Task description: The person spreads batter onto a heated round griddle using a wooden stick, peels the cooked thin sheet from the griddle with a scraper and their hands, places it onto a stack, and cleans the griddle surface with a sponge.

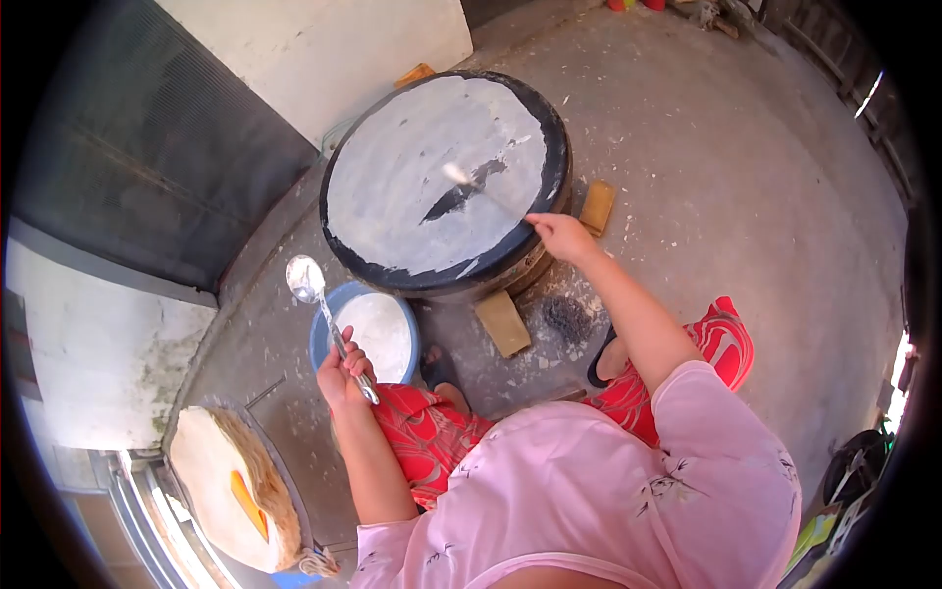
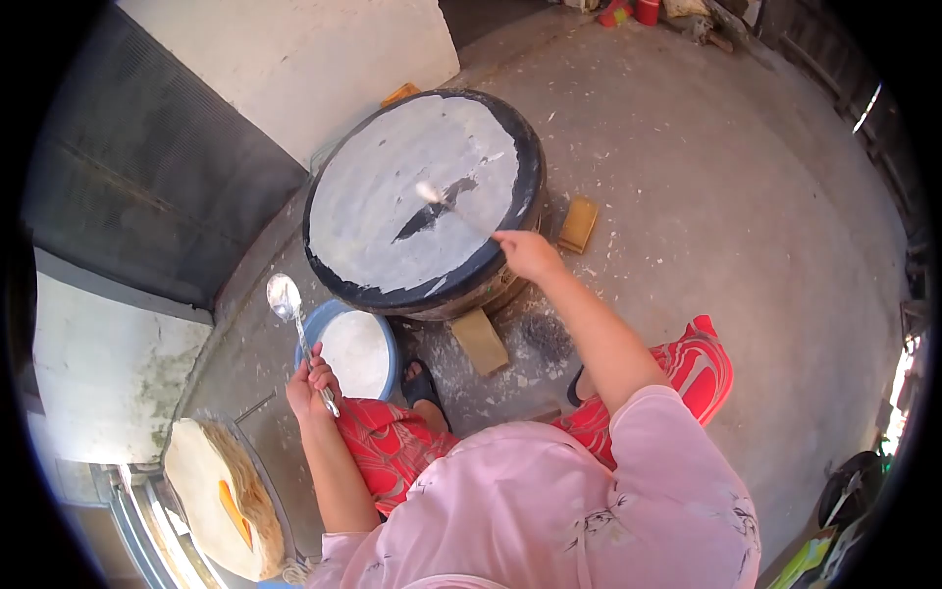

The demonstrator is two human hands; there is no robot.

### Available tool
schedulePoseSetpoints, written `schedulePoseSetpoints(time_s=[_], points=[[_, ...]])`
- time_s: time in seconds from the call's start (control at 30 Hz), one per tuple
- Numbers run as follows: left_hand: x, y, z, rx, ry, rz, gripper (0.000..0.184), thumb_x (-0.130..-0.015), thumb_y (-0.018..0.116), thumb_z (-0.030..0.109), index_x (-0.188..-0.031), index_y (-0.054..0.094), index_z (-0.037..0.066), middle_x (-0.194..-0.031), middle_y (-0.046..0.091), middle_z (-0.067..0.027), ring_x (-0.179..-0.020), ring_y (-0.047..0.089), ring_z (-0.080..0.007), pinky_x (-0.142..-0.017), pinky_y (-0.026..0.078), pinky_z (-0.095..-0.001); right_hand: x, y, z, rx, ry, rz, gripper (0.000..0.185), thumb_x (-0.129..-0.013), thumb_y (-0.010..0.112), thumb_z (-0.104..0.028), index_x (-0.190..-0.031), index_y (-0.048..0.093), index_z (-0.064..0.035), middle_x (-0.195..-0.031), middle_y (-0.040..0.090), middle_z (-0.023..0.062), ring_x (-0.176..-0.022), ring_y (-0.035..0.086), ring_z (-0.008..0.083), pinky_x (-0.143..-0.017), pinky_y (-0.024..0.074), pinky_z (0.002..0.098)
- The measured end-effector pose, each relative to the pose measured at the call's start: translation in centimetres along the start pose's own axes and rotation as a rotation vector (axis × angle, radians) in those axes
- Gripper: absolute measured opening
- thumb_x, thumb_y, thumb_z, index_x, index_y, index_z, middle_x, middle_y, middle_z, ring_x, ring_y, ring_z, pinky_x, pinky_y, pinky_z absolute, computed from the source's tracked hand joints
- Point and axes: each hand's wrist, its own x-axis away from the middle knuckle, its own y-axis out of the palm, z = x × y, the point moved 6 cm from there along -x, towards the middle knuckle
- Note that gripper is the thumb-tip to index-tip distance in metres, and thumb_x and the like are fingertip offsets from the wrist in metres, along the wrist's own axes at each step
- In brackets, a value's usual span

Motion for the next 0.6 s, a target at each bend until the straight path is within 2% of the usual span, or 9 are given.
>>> schedulePoseSetpoints(time_s=[0.07, 0.2, 0.27, 0.3, 0.37, 0.4, 0.5, 0.53, 0.6], points=[[0.1, 0.1, 0.0, 0.000, 0.003, -0.005, 0.035, -0.092, 0.032, 0.021, -0.111, 0.043, -0.005, -0.071, 0.046, -0.0067, -0.049, 0.039, -0.0110, -0.040, 0.033, -0.0224, 1.8, 0.1, -2.8, 0.117, 0.027, -0.144, 0.027, -0.085, 0.047, -0.019, -0.108, 0.060, -0.0166, -0.098, 0.062, 0.0123, -0.090, 0.059, 0.0255, -0.077, 0.0456, 0.0290], [0.3, 0.0, 0.1, 0.013, 0.013, -0.005, 0.035, -0.092, 0.032, 0.021, -0.111, 0.043, -0.005, -0.071, 0.046, -0.0069, -0.049, 0.038, -0.0111, -0.040, 0.033, -0.0225, 4.1, -2.8, -5.6, 0.312, 0.064, -0.188, 0.027, -0.082, 0.049, -0.016, -0.106, 0.061, -0.0195, -0.094, 0.062, 0.0097, -0.084, 0.059, 0.0270, -0.073, 0.0470, 0.0316], [0.2, -0.3, 0.4, -0.022, 0.010, -0.036, 0.034, -0.092, 0.031, 0.021, -0.109, 0.044, -0.006, -0.070, 0.046, -0.0071, -0.049, 0.038, -0.0111, -0.040, 0.033, -0.0226, 4.8, -4.9, -7.3, 0.494, -0.090, 0.095, 0.033, -0.078, 0.048, -0.010, -0.107, 0.060, -0.0192, -0.087, 0.059, 0.0072, -0.080, 0.058, 0.0263, -0.067, 0.0476, 0.0348], [0.2, -0.3, 0.4, -0.017, 0.013, -0.035, 0.034, -0.092, 0.031, 0.021, -0.109, 0.044, -0.006, -0.070, 0.046, -0.0071, -0.049, 0.038, -0.0111, -0.040, 0.033, -0.0226, 5.3, -4.2, -7.3, 0.496, -0.094, 0.092, 0.033, -0.078, 0.048, -0.010, -0.107, 0.060, -0.0192, -0.087, 0.059, 0.0072, -0.080, 0.058, 0.0263, -0.067, 0.0476, 0.0348], [0.4, -0.3, 0.4, -0.023, 0.022, -0.018, 0.033, -0.091, 0.032, 0.020, -0.108, 0.045, -0.006, -0.070, 0.046, -0.0072, -0.048, 0.038, -0.0112, -0.040, 0.033, -0.0225, 7.1, -1.8, -8.8, 0.478, -0.328, 0.296, 0.041, -0.074, 0.047, -0.006, -0.112, 0.056, -0.0185, -0.079, 0.055, 0.0057, -0.076, 0.056, 0.0251, -0.062, 0.0472, 0.0362], [0.4, -0.3, 0.4, -0.022, 0.024, -0.016, 0.033, -0.091, 0.032, 0.020, -0.108, 0.045, -0.006, -0.070, 0.046, -0.0072, -0.048, 0.038, -0.0112, -0.040, 0.033, -0.0225, 7.8, 0.7, -8.5, 0.550, -0.404, 0.219, 0.043, -0.070, 0.048, -0.006, -0.112, 0.052, -0.0155, -0.078, 0.054, 0.0053, -0.074, 0.055, 0.0241, -0.061, 0.0466, 0.0361], [0.5, 0.0, 0.3, -0.013, 0.015, 0.003, 0.033, -0.091, 0.032, 0.019, -0.107, 0.045, -0.006, -0.070, 0.046, -0.0071, -0.048, 0.038, -0.0113, -0.040, 0.033, -0.0223, 9.0, 4.4, -7.3, 0.631, -0.478, 0.113, 0.043, -0.073, 0.047, -0.006, -0.115, 0.051, -0.0145, -0.080, 0.055, 0.0065, -0.071, 0.054, 0.0247, -0.060, 0.0465, 0.0367], [0.5, 0.0, 0.3, -0.013, 0.004, 0.007, 0.033, -0.091, 0.031, 0.019, -0.107, 0.045, -0.006, -0.070, 0.046, -0.0070, -0.048, 0.038, -0.0112, -0.040, 0.033, -0.0222, 8.8, 3.9, -6.6, 0.628, -0.477, 0.113, 0.043, -0.073, 0.047, -0.006, -0.115, 0.051, -0.0145, -0.080, 0.055, 0.0065, -0.071, 0.054, 0.0247, -0.060, 0.0465, 0.0367], [0.5, -0.3, 0.3, -0.012, -0.010, 0.012, 0.033, -0.091, 0.031, 0.019, -0.107, 0.045, -0.006, -0.070, 0.046, -0.0069, -0.048, 0.038, -0.0111, -0.039, 0.033, -0.0220, 7.3, 1.2, -5.0, 0.709, -0.323, 0.223, 0.049, -0.069, 0.050, -0.004, -0.116, 0.053, -0.0158, -0.079, 0.055, 0.0067, -0.070, 0.055, 0.0240, -0.058, 0.0465, 0.0361]])
